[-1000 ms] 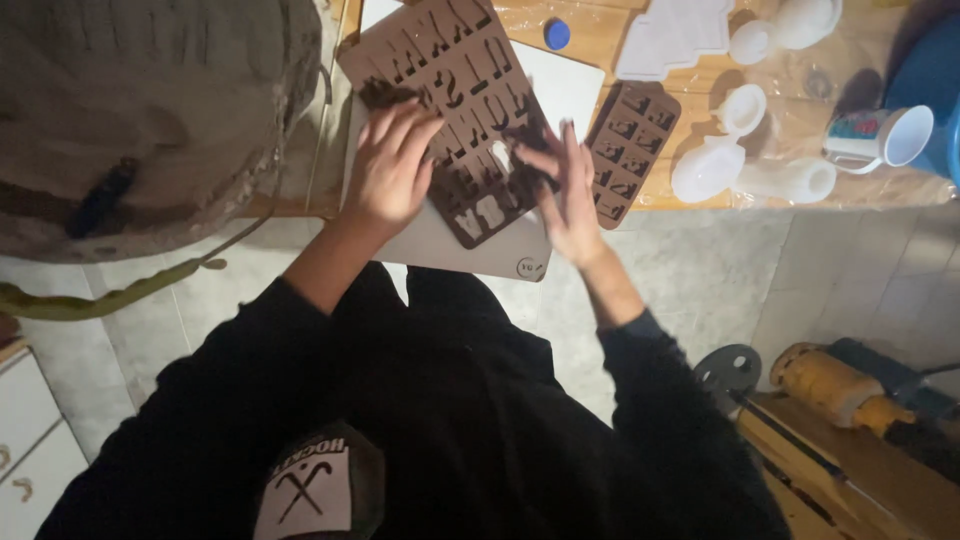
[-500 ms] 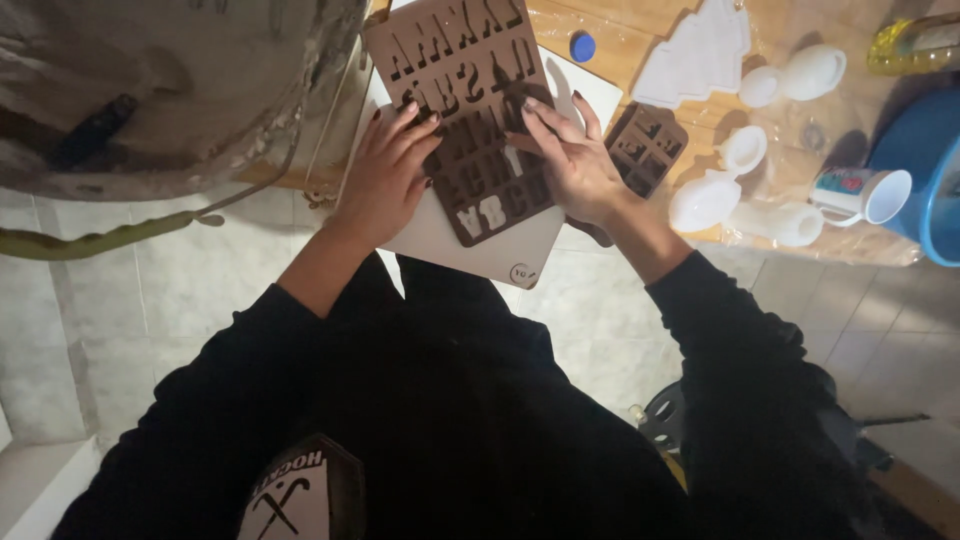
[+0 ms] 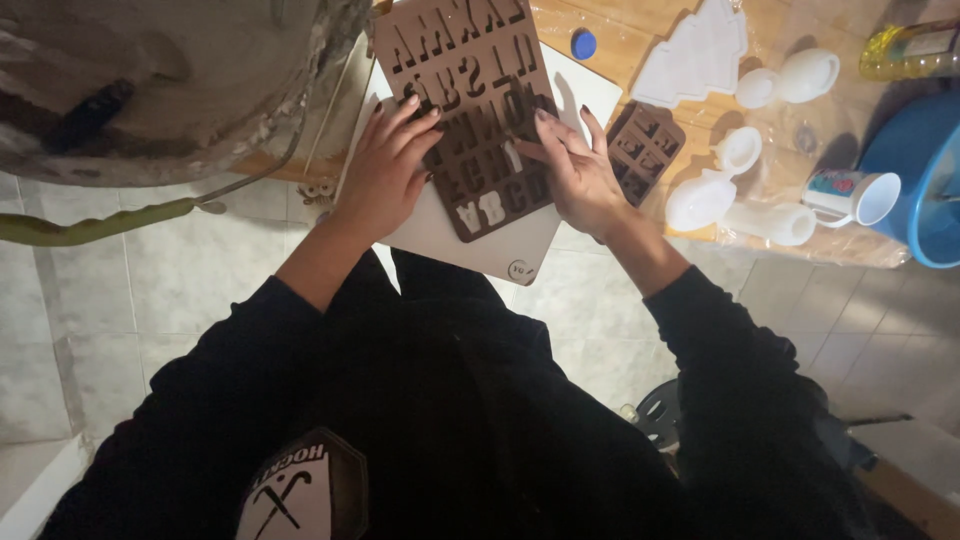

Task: The person is preparing alphabet silicone molds and filling them with a white paste or plaster mixture.

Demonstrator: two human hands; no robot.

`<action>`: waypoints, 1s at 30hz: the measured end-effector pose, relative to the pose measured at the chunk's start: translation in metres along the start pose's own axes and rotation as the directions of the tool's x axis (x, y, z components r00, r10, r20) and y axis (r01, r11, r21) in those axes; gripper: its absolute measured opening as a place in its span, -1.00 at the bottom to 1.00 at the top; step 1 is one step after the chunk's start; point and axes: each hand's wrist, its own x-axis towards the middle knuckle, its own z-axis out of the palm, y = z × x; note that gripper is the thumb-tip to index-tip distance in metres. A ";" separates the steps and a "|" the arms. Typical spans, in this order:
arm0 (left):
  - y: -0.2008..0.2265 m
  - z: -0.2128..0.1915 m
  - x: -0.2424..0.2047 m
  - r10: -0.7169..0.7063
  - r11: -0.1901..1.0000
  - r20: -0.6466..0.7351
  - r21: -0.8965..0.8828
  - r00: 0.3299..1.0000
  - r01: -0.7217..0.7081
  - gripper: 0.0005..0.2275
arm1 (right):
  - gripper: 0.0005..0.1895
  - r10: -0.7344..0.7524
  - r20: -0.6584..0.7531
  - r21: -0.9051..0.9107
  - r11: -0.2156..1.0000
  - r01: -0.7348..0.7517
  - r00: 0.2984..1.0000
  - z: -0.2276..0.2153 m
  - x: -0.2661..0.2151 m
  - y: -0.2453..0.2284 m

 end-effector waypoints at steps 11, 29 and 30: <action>-0.013 -0.006 -0.004 0.110 0.990 -0.023 0.096 0.994 -0.107 -0.56 | -0.17 0.505 0.104 0.952 0.199 -0.232 0.857 -0.069 -0.002 -0.048; -0.030 -0.011 -0.013 0.207 0.978 0.075 0.023 0.976 -0.209 -0.34 | -0.10 -0.118 -0.085 -0.167 0.981 0.103 0.989 -0.143 0.160 -0.182; -0.028 -0.014 -0.011 0.209 0.977 0.114 0.008 0.971 -0.212 -0.33 | -0.11 -0.105 -0.083 -0.201 0.976 0.087 0.991 -0.147 0.152 -0.178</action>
